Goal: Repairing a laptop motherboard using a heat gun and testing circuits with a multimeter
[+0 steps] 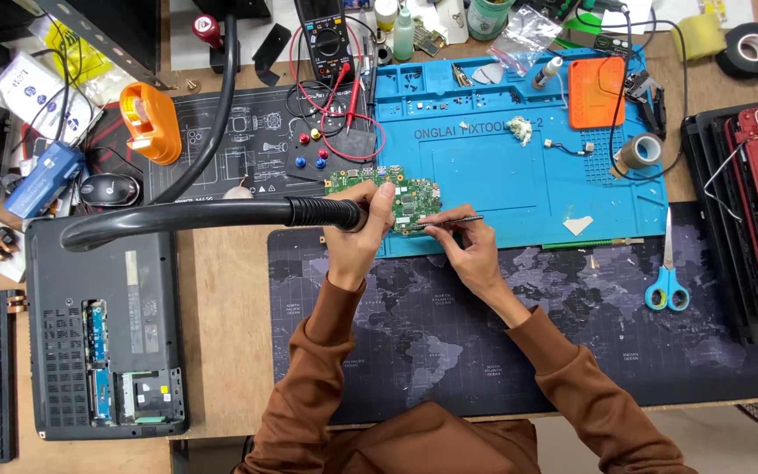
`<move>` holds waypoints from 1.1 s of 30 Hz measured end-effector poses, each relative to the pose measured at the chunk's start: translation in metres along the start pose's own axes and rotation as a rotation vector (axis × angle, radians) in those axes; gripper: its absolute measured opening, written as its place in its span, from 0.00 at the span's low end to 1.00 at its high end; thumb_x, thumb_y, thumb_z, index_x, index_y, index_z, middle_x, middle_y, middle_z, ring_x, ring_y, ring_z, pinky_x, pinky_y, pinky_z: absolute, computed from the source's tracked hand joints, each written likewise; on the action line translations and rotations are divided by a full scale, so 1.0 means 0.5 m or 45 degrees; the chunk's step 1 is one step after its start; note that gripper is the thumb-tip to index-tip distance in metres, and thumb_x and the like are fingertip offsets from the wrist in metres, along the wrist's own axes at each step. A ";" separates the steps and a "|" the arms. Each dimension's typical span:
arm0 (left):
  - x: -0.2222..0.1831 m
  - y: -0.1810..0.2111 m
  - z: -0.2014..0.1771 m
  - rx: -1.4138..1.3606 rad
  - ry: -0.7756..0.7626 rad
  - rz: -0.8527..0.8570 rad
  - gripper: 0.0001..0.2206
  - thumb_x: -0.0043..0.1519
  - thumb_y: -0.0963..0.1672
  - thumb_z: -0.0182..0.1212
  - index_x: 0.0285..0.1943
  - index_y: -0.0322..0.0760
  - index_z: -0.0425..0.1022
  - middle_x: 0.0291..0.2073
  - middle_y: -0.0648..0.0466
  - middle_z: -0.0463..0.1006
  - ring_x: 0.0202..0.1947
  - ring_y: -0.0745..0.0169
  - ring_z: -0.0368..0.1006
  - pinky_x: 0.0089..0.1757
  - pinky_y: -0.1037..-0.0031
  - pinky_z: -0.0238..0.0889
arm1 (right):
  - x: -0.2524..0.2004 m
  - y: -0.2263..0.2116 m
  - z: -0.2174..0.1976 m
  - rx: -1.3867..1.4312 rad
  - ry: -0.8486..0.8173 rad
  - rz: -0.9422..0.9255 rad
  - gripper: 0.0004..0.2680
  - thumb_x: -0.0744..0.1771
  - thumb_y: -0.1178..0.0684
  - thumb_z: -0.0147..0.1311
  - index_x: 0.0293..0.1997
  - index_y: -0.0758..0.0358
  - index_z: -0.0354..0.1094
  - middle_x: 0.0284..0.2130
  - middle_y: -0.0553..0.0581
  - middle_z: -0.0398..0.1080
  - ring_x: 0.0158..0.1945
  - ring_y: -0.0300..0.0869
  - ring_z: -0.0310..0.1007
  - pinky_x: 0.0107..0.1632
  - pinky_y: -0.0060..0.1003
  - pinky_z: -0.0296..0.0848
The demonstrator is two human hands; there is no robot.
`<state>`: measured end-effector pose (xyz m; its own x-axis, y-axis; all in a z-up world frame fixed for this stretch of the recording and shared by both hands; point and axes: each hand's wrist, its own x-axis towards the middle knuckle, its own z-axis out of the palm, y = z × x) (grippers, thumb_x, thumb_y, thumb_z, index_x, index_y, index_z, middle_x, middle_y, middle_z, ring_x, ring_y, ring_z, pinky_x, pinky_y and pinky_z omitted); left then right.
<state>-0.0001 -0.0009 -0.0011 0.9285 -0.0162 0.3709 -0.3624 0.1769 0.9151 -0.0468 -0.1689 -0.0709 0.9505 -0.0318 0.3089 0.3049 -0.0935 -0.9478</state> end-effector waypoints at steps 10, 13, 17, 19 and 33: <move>-0.001 -0.002 0.003 -0.004 0.008 0.009 0.23 0.69 0.39 0.56 0.16 0.42 0.63 0.05 0.60 0.59 0.09 0.78 0.50 0.19 0.86 0.50 | -0.001 -0.004 0.005 0.000 0.009 -0.006 0.05 0.66 0.63 0.63 0.42 0.62 0.71 0.39 0.59 0.81 0.35 0.30 0.72 0.38 0.26 0.70; -0.001 -0.005 0.005 -0.018 -0.007 0.008 0.23 0.69 0.39 0.55 0.16 0.42 0.63 0.06 0.60 0.58 0.10 0.78 0.49 0.19 0.86 0.50 | -0.001 -0.003 0.002 0.003 0.018 -0.010 0.05 0.66 0.63 0.64 0.42 0.62 0.71 0.40 0.59 0.81 0.35 0.30 0.72 0.39 0.25 0.70; -0.002 -0.013 0.008 -0.023 -0.017 -0.004 0.23 0.70 0.40 0.55 0.16 0.43 0.62 0.05 0.61 0.57 0.09 0.79 0.48 0.20 0.87 0.50 | 0.001 0.000 -0.002 0.050 0.013 0.007 0.05 0.67 0.64 0.61 0.42 0.64 0.69 0.40 0.62 0.80 0.37 0.32 0.75 0.40 0.27 0.71; -0.003 -0.017 0.010 -0.029 -0.027 -0.010 0.23 0.70 0.40 0.55 0.16 0.44 0.62 0.06 0.61 0.56 0.10 0.79 0.47 0.20 0.87 0.49 | -0.001 -0.002 -0.004 0.054 0.019 0.006 0.04 0.67 0.64 0.61 0.43 0.65 0.69 0.40 0.62 0.80 0.38 0.32 0.75 0.40 0.27 0.71; 0.001 -0.026 0.008 -0.008 -0.010 0.007 0.23 0.70 0.41 0.55 0.16 0.43 0.63 0.05 0.60 0.58 0.09 0.79 0.49 0.20 0.86 0.49 | -0.009 0.007 0.003 -0.078 0.037 -0.092 0.06 0.66 0.63 0.64 0.43 0.64 0.72 0.39 0.60 0.81 0.31 0.33 0.72 0.36 0.28 0.71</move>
<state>0.0048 -0.0069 -0.0121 0.9258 -0.0231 0.3773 -0.3671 0.1832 0.9120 -0.0498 -0.1673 -0.0755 0.9240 -0.0512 0.3790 0.3673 -0.1576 -0.9167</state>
